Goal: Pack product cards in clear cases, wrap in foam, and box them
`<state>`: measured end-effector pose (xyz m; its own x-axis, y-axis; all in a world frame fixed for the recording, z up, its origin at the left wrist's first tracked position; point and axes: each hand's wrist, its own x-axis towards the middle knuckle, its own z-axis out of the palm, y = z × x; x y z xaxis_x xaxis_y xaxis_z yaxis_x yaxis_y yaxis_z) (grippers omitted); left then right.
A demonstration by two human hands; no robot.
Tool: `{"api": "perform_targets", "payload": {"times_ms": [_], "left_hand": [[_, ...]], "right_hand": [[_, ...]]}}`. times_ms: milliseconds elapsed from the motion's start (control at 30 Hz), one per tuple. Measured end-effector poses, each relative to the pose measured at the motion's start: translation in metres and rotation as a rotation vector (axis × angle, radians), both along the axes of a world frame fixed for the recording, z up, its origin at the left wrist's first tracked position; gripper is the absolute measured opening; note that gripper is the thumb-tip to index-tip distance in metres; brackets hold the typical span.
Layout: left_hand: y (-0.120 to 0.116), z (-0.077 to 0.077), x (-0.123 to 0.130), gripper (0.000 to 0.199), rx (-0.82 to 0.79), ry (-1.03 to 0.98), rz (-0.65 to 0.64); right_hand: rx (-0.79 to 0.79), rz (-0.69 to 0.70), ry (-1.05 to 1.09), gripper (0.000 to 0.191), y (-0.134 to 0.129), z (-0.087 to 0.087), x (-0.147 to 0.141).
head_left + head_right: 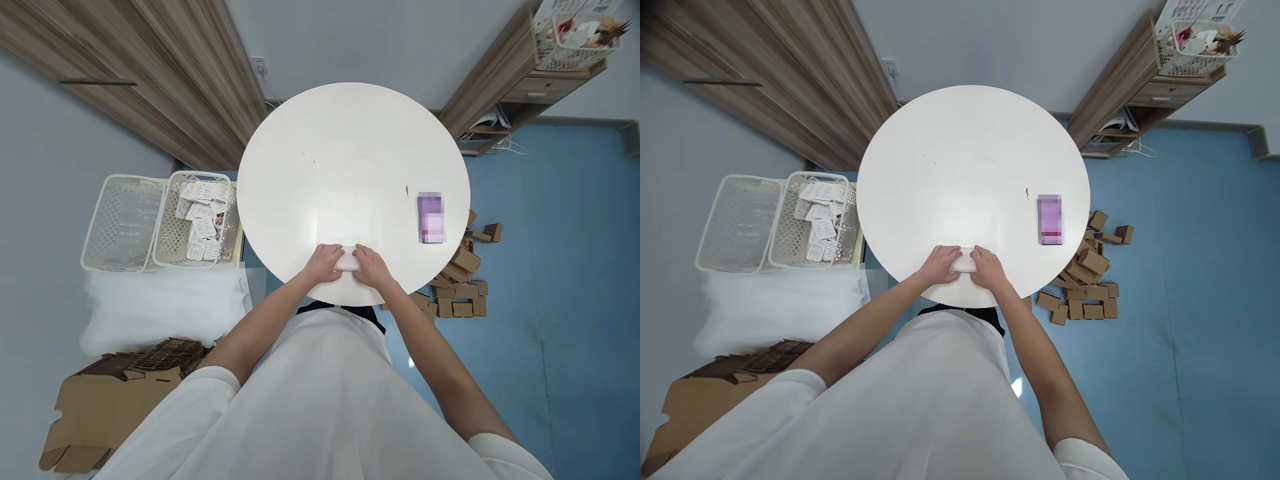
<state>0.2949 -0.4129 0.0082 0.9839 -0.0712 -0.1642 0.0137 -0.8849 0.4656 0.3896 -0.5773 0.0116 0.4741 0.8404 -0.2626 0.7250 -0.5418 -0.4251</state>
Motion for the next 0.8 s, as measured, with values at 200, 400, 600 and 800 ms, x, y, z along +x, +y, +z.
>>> {"api": "perform_targets", "payload": {"times_ms": [200, 400, 600, 800], "left_hand": [[-0.001, 0.017, -0.009, 0.038, -0.138, 0.148, -0.019], [0.012, 0.026, 0.001, 0.038, -0.323, 0.229, 0.162], [0.042, 0.012, 0.010, 0.034, -0.472, 0.280, 0.402], [0.055, -0.012, 0.011, 0.023, -0.409, 0.340, 0.620]], "right_hand": [[-0.092, -0.033, 0.263, 0.037, -0.010, 0.025, -0.008], [-0.056, -0.126, 0.363, 0.032, -0.005, 0.028, 0.015], [-0.036, -0.290, 0.507, 0.031, 0.008, 0.018, 0.042], [0.022, -0.553, 0.465, 0.029, 0.013, 0.000, 0.051]]}}
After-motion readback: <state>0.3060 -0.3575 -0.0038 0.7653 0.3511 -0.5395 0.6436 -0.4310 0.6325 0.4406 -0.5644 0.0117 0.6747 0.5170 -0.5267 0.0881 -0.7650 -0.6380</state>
